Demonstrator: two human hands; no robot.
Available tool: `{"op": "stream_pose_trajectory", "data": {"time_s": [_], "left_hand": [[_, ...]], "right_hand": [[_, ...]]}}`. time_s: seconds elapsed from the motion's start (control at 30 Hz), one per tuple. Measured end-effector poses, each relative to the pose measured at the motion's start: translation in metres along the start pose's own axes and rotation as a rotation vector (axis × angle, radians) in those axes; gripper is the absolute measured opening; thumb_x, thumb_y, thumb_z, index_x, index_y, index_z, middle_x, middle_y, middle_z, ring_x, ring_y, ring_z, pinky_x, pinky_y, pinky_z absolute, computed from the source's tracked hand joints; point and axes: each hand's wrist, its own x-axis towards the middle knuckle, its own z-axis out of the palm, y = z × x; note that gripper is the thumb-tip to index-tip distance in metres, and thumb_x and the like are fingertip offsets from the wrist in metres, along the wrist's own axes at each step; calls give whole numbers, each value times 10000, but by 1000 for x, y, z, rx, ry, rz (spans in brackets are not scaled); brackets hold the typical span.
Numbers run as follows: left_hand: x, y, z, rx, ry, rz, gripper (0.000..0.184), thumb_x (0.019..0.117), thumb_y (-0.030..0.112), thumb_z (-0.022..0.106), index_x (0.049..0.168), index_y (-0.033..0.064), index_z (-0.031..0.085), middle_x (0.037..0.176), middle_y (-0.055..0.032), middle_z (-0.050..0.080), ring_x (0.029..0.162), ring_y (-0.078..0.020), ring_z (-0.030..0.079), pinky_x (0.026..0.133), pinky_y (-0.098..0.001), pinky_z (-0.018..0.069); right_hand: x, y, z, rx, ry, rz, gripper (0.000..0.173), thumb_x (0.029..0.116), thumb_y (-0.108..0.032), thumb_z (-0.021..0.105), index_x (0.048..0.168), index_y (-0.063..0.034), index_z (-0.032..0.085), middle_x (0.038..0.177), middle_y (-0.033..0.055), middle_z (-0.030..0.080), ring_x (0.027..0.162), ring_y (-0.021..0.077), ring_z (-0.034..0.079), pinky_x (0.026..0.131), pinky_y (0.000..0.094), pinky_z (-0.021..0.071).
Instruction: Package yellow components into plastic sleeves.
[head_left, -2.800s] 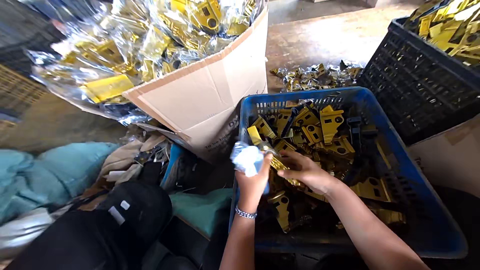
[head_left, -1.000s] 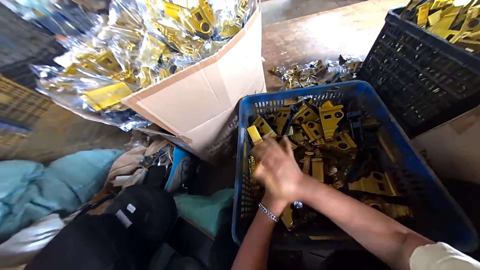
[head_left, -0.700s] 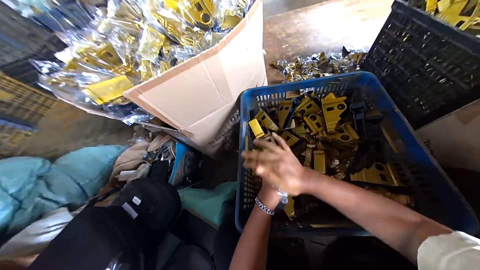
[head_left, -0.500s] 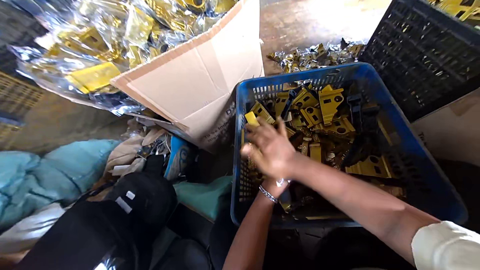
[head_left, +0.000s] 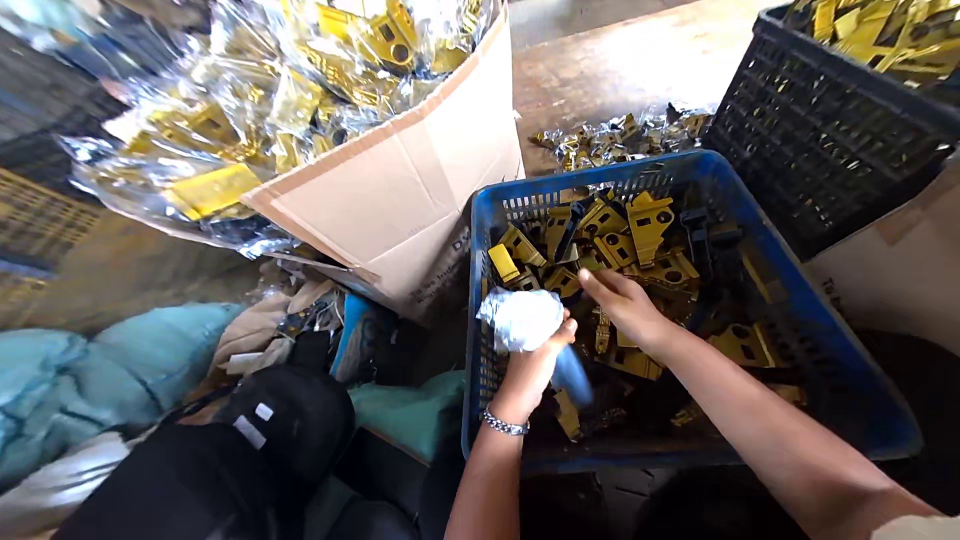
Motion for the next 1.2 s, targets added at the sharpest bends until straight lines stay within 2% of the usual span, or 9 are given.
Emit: {"op": "stream_pose_trajectory", "data": {"time_s": [0.1, 0.33, 0.47, 0.63, 0.73, 0.87, 1.0, 1.1, 1.2], "left_hand": [[0, 2, -2, 1, -23, -68, 298, 978, -18, 555, 1267, -83, 529, 950, -35, 676, 847, -77, 675, 841, -255, 577], [-2, -25, -3, 315, 199, 206, 592, 704, 19, 872, 1183, -157, 571, 1057, -122, 696, 985, -62, 665, 919, -231, 551], [1, -33, -6, 705, 198, 424, 420, 822, 124, 774, 1087, -182, 662, 1040, -263, 709, 1034, -247, 686, 972, -350, 516], [-7, 1, 10, -54, 23, -90, 375, 727, -107, 784, 1055, -5, 634, 865, -8, 714, 775, -38, 676, 745, -210, 582], [-3, 9, 9, -286, -94, -247, 173, 860, -70, 599, 849, 100, 629, 581, 75, 560, 462, 10, 466, 466, -149, 409], [1, 10, 1, -225, -26, -238, 141, 918, -93, 580, 927, 43, 616, 708, 3, 640, 506, -9, 507, 474, -146, 432], [-1, 5, 6, -107, -119, -290, 151, 906, -83, 622, 963, 57, 614, 676, 40, 608, 488, 2, 473, 477, -149, 419], [1, 5, 4, -34, -195, -316, 327, 900, -78, 646, 1212, 14, 608, 795, 15, 658, 546, -7, 528, 497, -152, 455], [8, 7, -11, 288, -24, -81, 418, 883, 31, 728, 1288, 4, 628, 990, -17, 715, 798, -23, 659, 730, -196, 566]], "right_hand": [[-23, -7, -5, 180, -61, 12, 268, 1053, -202, 544, 1175, 18, 637, 1103, 88, 686, 963, 115, 684, 879, 297, 573], [-27, -12, -9, -53, -141, -243, 163, 971, -14, 602, 1068, 66, 706, 1055, 126, 690, 895, 74, 666, 822, 229, 568], [-30, -17, -11, 34, -297, -69, 331, 1029, -169, 557, 1268, 47, 632, 1257, 146, 625, 1053, 129, 659, 938, 291, 561], [-26, -6, -5, 11, -163, -104, 167, 1028, -108, 578, 1058, 30, 667, 797, -32, 635, 614, -47, 552, 586, 129, 482], [-28, -3, -3, 95, -81, -63, 139, 1008, -132, 626, 920, -27, 645, 668, -70, 575, 493, -35, 481, 486, 138, 427], [-35, -6, -21, 238, -334, 28, 55, 1006, -48, 584, 980, -47, 633, 760, -66, 669, 625, 24, 644, 633, 199, 579], [-32, -6, -20, 175, -247, 100, 222, 1064, -140, 533, 854, -76, 567, 622, -71, 533, 494, 22, 541, 535, 192, 529], [-32, 2, -28, 226, -395, 65, 80, 1019, -52, 559, 1008, -20, 632, 835, -37, 680, 740, 52, 688, 761, 243, 607], [-31, 2, -32, 277, -475, 41, 107, 977, 10, 584, 964, -55, 669, 821, -63, 726, 711, 38, 702, 711, 215, 612]]}}
